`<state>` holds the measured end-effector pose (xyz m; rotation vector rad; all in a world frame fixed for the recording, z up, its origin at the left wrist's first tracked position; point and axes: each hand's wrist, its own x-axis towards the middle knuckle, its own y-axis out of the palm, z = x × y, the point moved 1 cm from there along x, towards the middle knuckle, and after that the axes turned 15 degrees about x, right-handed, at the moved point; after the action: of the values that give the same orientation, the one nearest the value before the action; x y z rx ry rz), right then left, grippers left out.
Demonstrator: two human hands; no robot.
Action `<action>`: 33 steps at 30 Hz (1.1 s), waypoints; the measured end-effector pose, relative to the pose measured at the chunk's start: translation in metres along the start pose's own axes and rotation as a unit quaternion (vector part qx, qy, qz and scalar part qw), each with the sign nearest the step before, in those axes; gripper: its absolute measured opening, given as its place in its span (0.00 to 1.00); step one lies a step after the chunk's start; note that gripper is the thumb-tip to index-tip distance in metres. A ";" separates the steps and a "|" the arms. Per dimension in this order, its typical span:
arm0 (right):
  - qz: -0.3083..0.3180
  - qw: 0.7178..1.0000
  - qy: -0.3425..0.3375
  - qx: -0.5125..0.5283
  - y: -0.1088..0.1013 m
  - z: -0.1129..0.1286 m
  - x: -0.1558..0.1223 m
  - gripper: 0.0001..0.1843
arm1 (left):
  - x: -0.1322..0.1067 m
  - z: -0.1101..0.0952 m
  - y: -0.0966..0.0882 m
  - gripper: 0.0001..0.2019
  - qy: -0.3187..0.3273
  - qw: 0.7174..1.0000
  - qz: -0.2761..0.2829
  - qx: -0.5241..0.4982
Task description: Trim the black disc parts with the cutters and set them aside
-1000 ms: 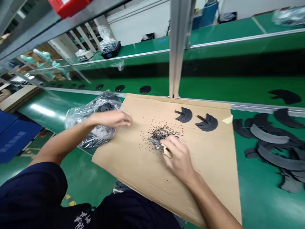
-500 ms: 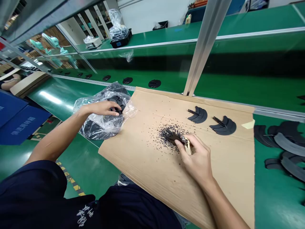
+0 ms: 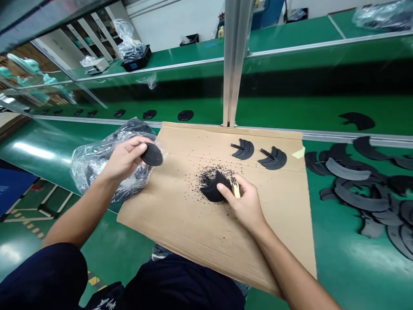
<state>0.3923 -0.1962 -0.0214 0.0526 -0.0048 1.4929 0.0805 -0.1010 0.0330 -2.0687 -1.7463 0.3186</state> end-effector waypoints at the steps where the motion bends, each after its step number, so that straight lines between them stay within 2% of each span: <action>1: 0.006 1.000 0.015 0.012 0.001 -0.001 0.000 0.23 | -0.005 -0.003 0.018 0.20 -0.009 0.998 0.012 -0.054; 3: 0.011 0.999 0.037 0.032 0.002 -0.003 -0.001 0.23 | -0.012 -0.006 0.053 0.21 -0.029 0.990 0.059 -0.128; 6: 0.009 0.998 0.041 0.051 0.003 -0.004 -0.003 0.22 | -0.018 -0.007 0.099 0.22 -0.023 0.978 0.120 -0.170; 8: 0.006 0.997 0.030 0.064 0.003 -0.003 -0.004 0.21 | -0.020 -0.005 0.121 0.20 0.010 0.983 0.108 -0.147; 10: 0.005 0.997 0.023 0.072 0.003 -0.002 -0.005 0.20 | -0.022 -0.002 0.133 0.16 0.039 0.992 0.069 -0.099; 13: 0.004 0.998 0.019 0.065 0.002 -0.002 -0.005 0.20 | -0.025 0.004 0.140 0.12 0.040 0.995 0.048 -0.082; 17: -0.009 0.999 0.017 0.036 0.002 -0.005 -0.005 0.20 | -0.030 0.006 0.140 0.15 0.019 0.990 0.061 -0.129; 24: -0.017 0.998 0.052 0.030 0.007 -0.008 -0.008 0.22 | -0.037 0.006 0.139 0.13 0.001 0.991 0.086 -0.100; 33: -0.020 0.997 0.068 0.033 0.008 -0.006 -0.008 0.22 | -0.039 0.006 0.138 0.12 0.038 0.993 0.083 -0.074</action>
<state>0.3834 -0.2030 -0.0275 0.0043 0.1555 1.4538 0.1923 -0.1561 -0.0380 -2.3058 -1.5996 0.1594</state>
